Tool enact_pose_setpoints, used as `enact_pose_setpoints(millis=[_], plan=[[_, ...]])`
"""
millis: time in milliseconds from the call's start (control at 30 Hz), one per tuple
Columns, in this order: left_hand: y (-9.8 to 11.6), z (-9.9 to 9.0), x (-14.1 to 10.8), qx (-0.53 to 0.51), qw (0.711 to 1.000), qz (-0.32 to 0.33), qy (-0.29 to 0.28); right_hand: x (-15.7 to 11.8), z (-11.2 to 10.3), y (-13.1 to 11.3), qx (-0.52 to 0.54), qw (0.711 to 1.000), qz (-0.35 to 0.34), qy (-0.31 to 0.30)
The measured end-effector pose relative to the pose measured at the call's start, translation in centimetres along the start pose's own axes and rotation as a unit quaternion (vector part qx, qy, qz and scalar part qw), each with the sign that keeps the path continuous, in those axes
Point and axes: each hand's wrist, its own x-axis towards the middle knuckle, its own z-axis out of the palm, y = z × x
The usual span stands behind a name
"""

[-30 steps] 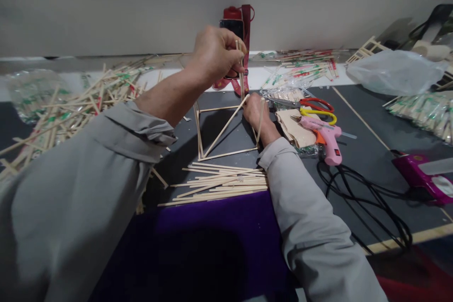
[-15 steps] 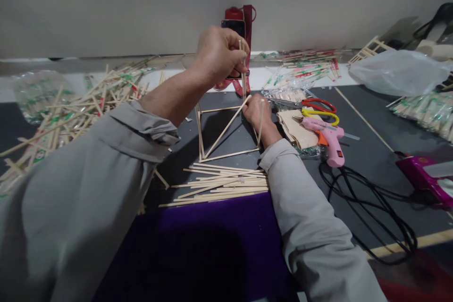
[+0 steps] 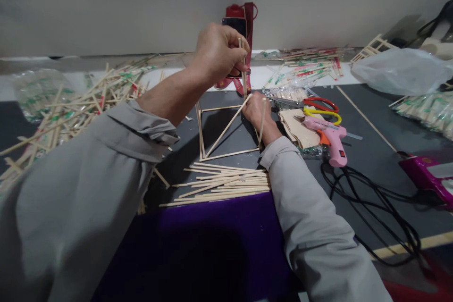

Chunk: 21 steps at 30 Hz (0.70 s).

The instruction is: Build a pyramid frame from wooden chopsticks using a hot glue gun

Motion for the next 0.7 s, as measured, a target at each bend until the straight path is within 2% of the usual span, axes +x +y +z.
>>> enact_pose_setpoints(millis=[133,433,600,700], plan=[[-0.26,-0.01,0.20,0.001,1.000,0.002,-0.012,0.05,0.03,0.02,0.006,1.000,-0.001,0.003],[-0.35,0.27,-0.10,-0.025,0.999,0.030,-0.002,0.13,0.46,0.20,0.007,1.000,-0.006,0.016],[-0.12,0.22,0.22,0.000,1.000,0.006,-0.015,0.08,0.58,0.23,-0.001,1.000,-0.013,0.024],[-0.12,0.01,0.22,0.000,1.000,0.016,-0.019,-0.01,0.59,0.22,-0.008,1.000,-0.014,0.027]])
